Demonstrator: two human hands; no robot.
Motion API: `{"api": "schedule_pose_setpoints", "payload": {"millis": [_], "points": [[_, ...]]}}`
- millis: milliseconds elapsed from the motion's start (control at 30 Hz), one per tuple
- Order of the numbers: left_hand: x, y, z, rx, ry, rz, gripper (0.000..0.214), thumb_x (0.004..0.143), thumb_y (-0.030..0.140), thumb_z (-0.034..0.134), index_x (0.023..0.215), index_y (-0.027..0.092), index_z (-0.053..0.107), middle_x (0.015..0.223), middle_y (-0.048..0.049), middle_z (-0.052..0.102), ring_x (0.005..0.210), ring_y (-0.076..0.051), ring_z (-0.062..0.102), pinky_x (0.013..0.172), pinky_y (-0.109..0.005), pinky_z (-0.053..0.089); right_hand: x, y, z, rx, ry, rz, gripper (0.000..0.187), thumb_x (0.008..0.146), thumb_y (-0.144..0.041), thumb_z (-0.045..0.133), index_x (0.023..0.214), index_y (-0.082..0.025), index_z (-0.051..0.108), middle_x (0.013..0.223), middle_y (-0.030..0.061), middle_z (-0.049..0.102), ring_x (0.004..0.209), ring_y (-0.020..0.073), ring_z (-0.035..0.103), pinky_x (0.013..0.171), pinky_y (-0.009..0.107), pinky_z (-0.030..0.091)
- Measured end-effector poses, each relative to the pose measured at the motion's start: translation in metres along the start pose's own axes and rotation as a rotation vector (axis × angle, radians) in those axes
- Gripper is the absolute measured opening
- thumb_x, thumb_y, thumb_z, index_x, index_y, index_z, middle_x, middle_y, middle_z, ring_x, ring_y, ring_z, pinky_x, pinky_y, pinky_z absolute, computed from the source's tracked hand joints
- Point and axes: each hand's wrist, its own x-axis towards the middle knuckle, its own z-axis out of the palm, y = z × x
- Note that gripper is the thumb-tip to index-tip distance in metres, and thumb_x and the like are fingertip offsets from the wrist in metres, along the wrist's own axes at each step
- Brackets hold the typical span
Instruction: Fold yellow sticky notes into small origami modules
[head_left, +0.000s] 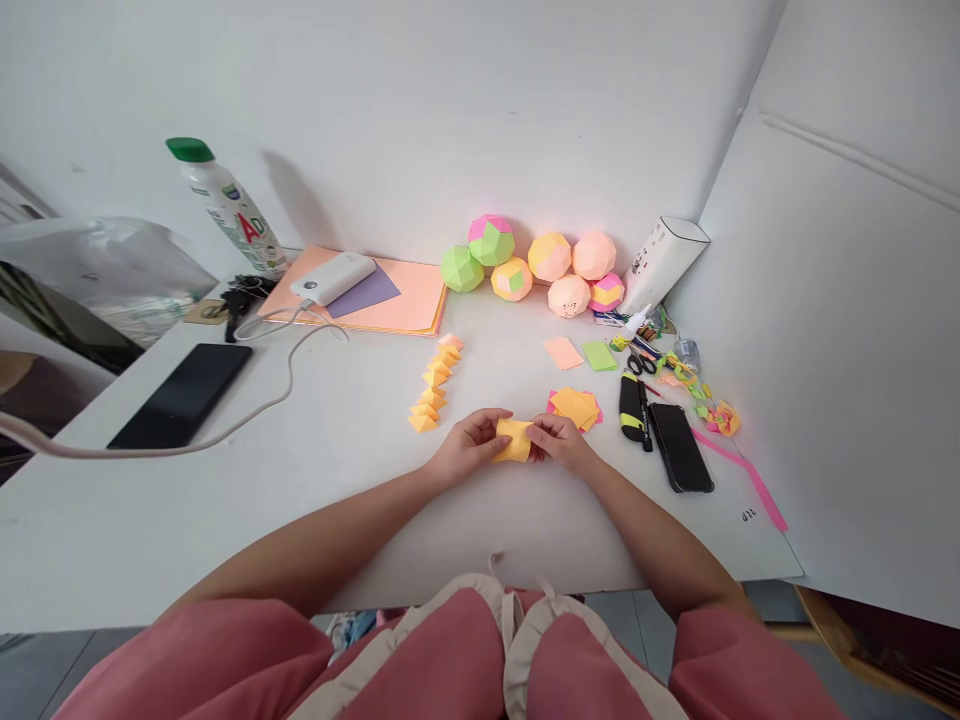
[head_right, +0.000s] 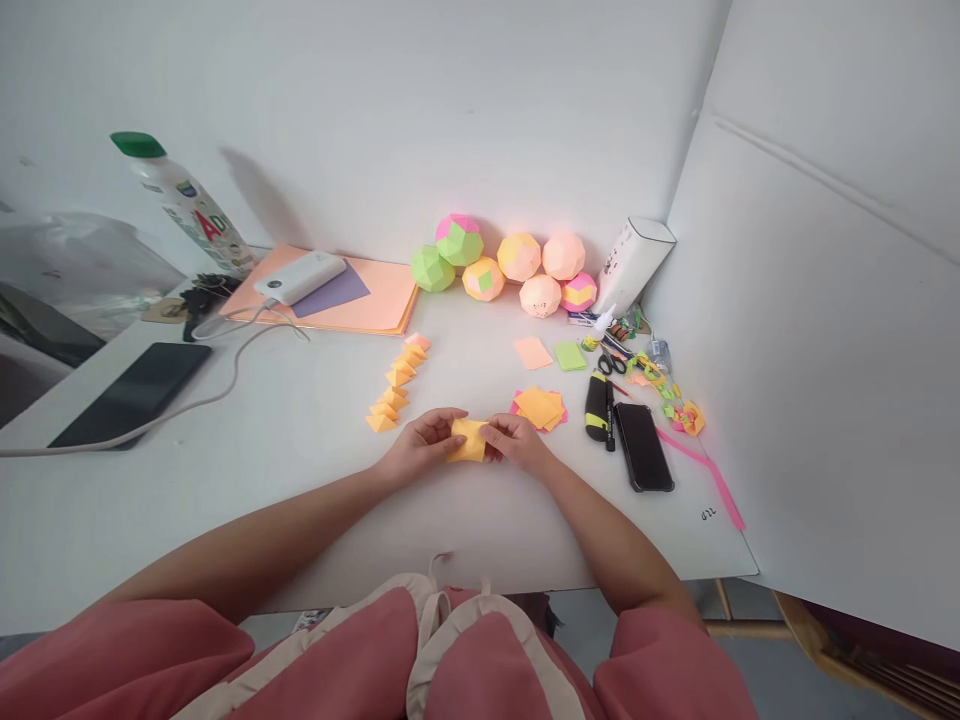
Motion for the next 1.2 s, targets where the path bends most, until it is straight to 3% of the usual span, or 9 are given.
{"api": "schedule_pose_setpoints", "payload": {"millis": [267,400,667,1000,1200], "points": [[0.004,-0.005,-0.001,-0.082,0.017,0.062,0.034,0.073,0.033,0.067,0.093,0.021,0.042,0.087,0.0004,0.053,0.072,-0.01,0.057,0.062,-0.023,0.046,0.001,0.003,0.001,-0.073,-0.04,-0.014,0.028,0.071,-0.039,0.068,0.084,-0.016,0.058,0.063,-0.002,0.057,0.055,0.0095,0.052,0.051,0.022,0.04],[0.005,0.0,0.0,-0.072,0.059,0.059,0.035,0.07,0.033,0.07,0.091,0.019,0.045,0.082,0.001,0.053,0.07,-0.01,0.055,0.061,-0.023,0.045,0.002,0.005,0.001,-0.109,-0.008,-0.052,0.022,0.073,-0.037,0.065,0.075,-0.016,0.057,0.063,-0.003,0.051,0.054,0.0082,0.047,0.052,0.022,0.038],[0.004,0.0,-0.002,0.044,0.12,-0.005,0.028,0.072,0.038,0.067,0.086,0.017,0.055,0.072,0.0009,0.056,0.064,-0.01,0.054,0.065,-0.026,0.045,0.001,0.001,-0.004,0.016,0.036,0.018,0.025,0.077,-0.041,0.058,0.074,-0.018,0.051,0.059,-0.004,0.051,0.048,0.0074,0.046,0.046,0.021,0.034],[0.004,0.001,0.0,0.103,0.083,-0.003,0.034,0.07,0.039,0.067,0.095,0.017,0.059,0.071,0.001,0.058,0.058,-0.009,0.051,0.058,-0.024,0.045,0.0,0.004,-0.003,-0.004,0.018,0.021,0.026,0.08,-0.044,0.055,0.078,-0.018,0.05,0.059,-0.0037,0.055,0.047,0.0074,0.048,0.046,0.02,0.035],[0.004,0.005,0.0,0.142,0.105,-0.01,0.037,0.071,0.041,0.065,0.099,0.017,0.06,0.068,0.0012,0.058,0.055,-0.008,0.051,0.056,-0.024,0.045,0.0,0.005,-0.006,-0.037,-0.013,-0.002,0.025,0.075,-0.041,0.063,0.078,-0.017,0.057,0.058,-0.0032,0.054,0.048,0.0074,0.047,0.045,0.02,0.034]]}}
